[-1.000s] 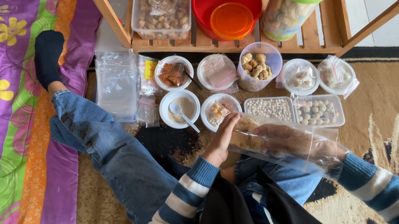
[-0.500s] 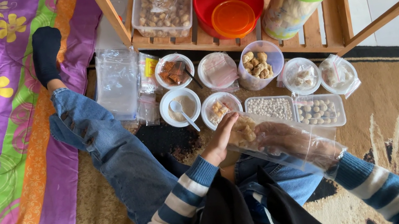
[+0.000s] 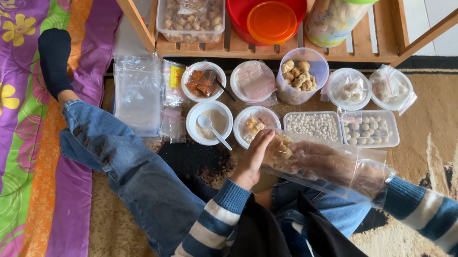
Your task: Packaging various snacks from bowls into small plastic bags while sitting on the floor.
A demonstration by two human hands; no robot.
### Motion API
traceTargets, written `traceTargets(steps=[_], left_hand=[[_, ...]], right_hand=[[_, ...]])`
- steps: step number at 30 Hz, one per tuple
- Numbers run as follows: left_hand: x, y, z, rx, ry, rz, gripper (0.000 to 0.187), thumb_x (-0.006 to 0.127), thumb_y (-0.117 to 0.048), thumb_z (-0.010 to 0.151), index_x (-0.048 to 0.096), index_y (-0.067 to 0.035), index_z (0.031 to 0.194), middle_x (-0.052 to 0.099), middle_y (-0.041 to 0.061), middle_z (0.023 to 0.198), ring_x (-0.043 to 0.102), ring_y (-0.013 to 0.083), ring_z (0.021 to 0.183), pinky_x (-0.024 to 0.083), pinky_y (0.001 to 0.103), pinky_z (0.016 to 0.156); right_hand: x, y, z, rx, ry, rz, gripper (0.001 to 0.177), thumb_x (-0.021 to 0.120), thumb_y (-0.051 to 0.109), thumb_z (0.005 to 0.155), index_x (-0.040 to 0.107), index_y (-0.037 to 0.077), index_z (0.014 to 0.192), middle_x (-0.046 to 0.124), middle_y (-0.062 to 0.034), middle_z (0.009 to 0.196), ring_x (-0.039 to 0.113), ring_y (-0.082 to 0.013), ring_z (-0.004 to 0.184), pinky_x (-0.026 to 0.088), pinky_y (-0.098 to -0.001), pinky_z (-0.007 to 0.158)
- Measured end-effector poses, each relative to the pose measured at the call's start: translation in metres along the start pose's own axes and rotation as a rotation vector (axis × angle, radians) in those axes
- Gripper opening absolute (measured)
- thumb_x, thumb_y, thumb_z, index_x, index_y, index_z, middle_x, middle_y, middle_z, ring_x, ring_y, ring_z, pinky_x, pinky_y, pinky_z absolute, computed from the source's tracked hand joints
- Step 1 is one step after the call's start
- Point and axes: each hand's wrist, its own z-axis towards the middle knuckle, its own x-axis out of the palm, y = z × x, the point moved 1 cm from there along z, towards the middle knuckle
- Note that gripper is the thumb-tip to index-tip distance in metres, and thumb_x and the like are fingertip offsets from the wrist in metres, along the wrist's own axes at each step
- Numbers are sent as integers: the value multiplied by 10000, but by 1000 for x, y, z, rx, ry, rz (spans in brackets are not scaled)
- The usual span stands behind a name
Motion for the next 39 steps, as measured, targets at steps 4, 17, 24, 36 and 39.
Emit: traceTargets(steps=[4, 17, 24, 36, 39], left_hand=[[-7, 17, 13, 35, 83, -22, 569, 814, -446, 869, 587, -146, 1296, 644, 132, 1135, 674, 240, 1018, 573, 392, 866], [-16, 2, 13, 53, 150, -168, 650, 921, -207, 729, 534, -130, 1245, 739, 141, 1017, 756, 246, 860, 642, 378, 736], [-67, 38, 59, 23, 168, -310, 429, 783, -210, 904, 577, -124, 1271, 748, 159, 1070, 759, 315, 915, 649, 482, 761], [-130, -17, 42, 46, -153, -518, 291, 819, -278, 847, 648, -120, 1022, 761, 144, 994, 744, 386, 908, 624, 570, 779], [-135, -14, 47, 34, -205, -538, 286, 833, -291, 828, 648, -135, 979, 764, 139, 974, 746, 379, 886, 624, 563, 782]], right_hand=[[-6, -2, 11, 34, 32, -53, 349, 614, 90, 940, 610, -24, 1269, 673, -233, 1130, 649, -336, 999, 498, -363, 755], [42, 76, -2, 159, 10, -380, 409, 515, -32, 975, 675, -14, 1350, 694, -233, 1156, 651, -303, 938, 528, -395, 846], [39, 121, 11, 218, 31, -378, 496, 486, -76, 963, 594, 0, 1441, 681, -250, 1355, 675, -377, 1202, 516, -456, 1059], [-60, 177, 95, -310, -226, -34, 517, 531, 111, 1014, 465, -10, 1512, 636, -253, 1293, 636, -266, 1144, 531, -340, 978], [-136, 134, 168, -371, -260, -137, 476, 577, 56, 963, 530, -49, 1426, 654, -260, 1232, 656, -248, 1090, 534, -325, 954]])
